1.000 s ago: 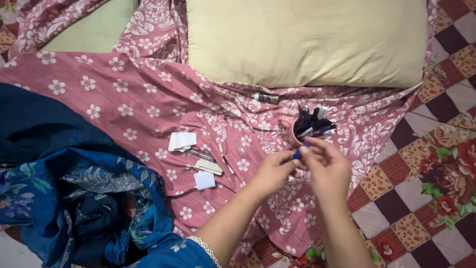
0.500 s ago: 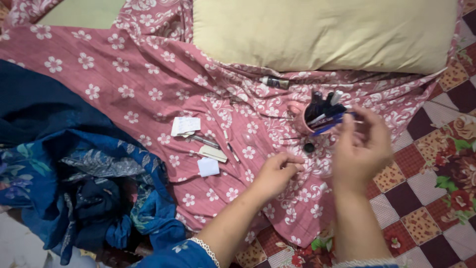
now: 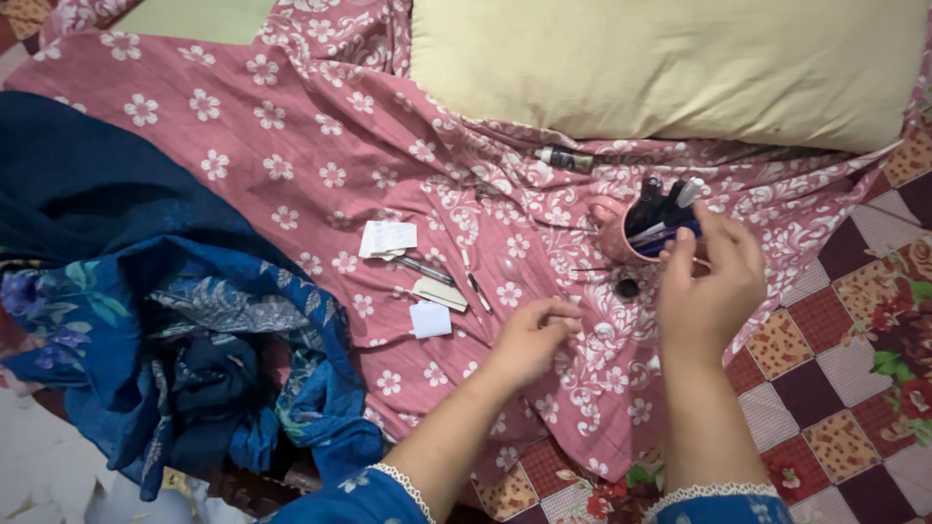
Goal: The person picks up several pens and a small case from a bed, places them into a cup, and then hangs a decorative sign on the wall.
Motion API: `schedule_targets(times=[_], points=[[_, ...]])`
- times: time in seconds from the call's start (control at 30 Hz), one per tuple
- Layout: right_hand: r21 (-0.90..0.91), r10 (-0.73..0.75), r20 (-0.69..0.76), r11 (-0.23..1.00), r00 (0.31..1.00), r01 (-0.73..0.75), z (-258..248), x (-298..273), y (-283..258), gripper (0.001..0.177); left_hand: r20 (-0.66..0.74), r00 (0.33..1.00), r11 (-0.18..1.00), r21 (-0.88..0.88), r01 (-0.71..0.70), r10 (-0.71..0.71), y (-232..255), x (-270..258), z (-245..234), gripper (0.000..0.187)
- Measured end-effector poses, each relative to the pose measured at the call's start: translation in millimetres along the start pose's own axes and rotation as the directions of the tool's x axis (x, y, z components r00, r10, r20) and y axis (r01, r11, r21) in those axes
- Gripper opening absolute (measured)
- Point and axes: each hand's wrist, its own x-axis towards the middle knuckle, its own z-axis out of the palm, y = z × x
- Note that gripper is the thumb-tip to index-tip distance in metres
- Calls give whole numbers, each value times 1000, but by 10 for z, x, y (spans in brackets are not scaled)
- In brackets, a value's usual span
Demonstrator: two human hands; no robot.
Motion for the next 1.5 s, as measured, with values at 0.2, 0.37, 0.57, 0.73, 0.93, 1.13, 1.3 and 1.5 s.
schedule_targets(times=[0.2,0.37,0.57,0.73,0.93,1.13,1.3,1.5], points=[[74,66,62,995,996,-71,104,-205,-285,24,-307,934,972,202,-123,182,24,-179,-517,25],[147,101,282,978,954,-147,593,-673,-565,19,-457,814,876,466,-126,360,259,-403,-857,28],[171,-34,476,984,879,-55,1349,-1214,-807,26,-527,698,652,750,112,485,337,-527,-1358,41],[171,-269,477,962,837,212,1798,-1208,-914,34,-521,738,717,694,73,429,246,-556,-1715,56],[44,-164,585,984,794,171,2006,-1133,-899,28,-560,806,848,509,150,193,263,-572,-1810,65],[-121,82,627,993,775,-7,1905,-1285,-810,28,-603,753,799,573,180,263,380,-572,-1666,58],[-95,64,549,995,833,-14,1760,-1516,-1040,34,-624,603,762,646,40,497,613,-490,-1787,45],[-130,128,562,989,817,-66,1763,-1490,-1048,27,-669,729,987,146,-63,146,917,-176,-2038,27]])
